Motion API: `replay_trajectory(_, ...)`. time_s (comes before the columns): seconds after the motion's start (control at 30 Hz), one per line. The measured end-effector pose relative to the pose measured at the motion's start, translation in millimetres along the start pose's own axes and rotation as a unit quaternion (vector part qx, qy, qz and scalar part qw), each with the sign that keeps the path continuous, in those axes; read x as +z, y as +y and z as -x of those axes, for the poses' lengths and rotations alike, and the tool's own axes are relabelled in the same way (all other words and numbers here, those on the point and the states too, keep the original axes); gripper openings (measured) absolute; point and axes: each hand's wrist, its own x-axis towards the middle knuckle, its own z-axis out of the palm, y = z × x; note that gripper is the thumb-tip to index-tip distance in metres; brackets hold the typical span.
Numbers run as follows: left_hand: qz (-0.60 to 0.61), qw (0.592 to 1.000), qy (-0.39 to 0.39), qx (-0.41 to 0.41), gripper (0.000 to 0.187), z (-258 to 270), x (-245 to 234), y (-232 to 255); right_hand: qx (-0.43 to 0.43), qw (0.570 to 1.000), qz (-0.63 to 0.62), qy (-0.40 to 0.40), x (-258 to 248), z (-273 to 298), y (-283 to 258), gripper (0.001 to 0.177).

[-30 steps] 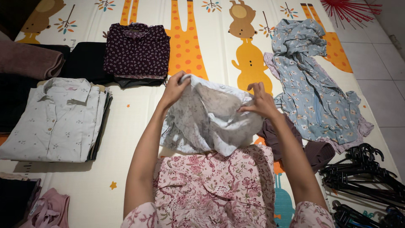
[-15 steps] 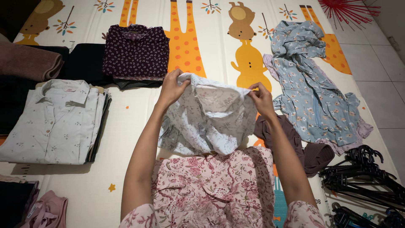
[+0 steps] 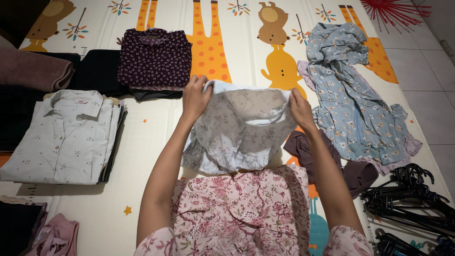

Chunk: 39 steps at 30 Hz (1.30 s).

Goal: The person folds a dark patterned dress on a floor mat, smoothing and aligning the fabric before stacking it. Then the person picks up a light patterned dress, turns it inside out, and begins folding it.

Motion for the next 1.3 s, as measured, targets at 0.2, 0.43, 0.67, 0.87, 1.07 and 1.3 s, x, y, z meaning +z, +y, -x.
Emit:
replay_trajectory(0.2,-0.015,0.996,0.078,0.042,0.016,6,-3,3,-0.071,0.967,0.163,-0.183,-13,11,-1,0.063)
replay_trajectory(0.43,0.141,0.951,-0.25,-0.115,0.033,-9,-16,-11,-0.003,0.987,-0.154,-0.046,1,-21,84,0.042)
replay_trajectory(0.67,-0.141,0.932,-0.332,0.015,0.039,-10,-26,-66,-0.034,0.924,0.149,-0.352,26,0,93,0.112)
replay_trajectory(0.87,-0.347,0.937,-0.001,-0.032,0.023,-30,10,-91,0.132,0.93,-0.038,-0.342,-11,-9,71,0.06)
replay_trajectory(1.07,0.426,0.75,-0.231,-0.45,0.038,-63,122,-127,0.125,0.928,-0.206,-0.286,24,-22,133,0.04)
replay_trajectory(1.3,0.668,0.692,-0.175,-0.211,0.024,-180,315,-34,0.076,0.954,0.084,0.279,-113,-115,198,0.047)
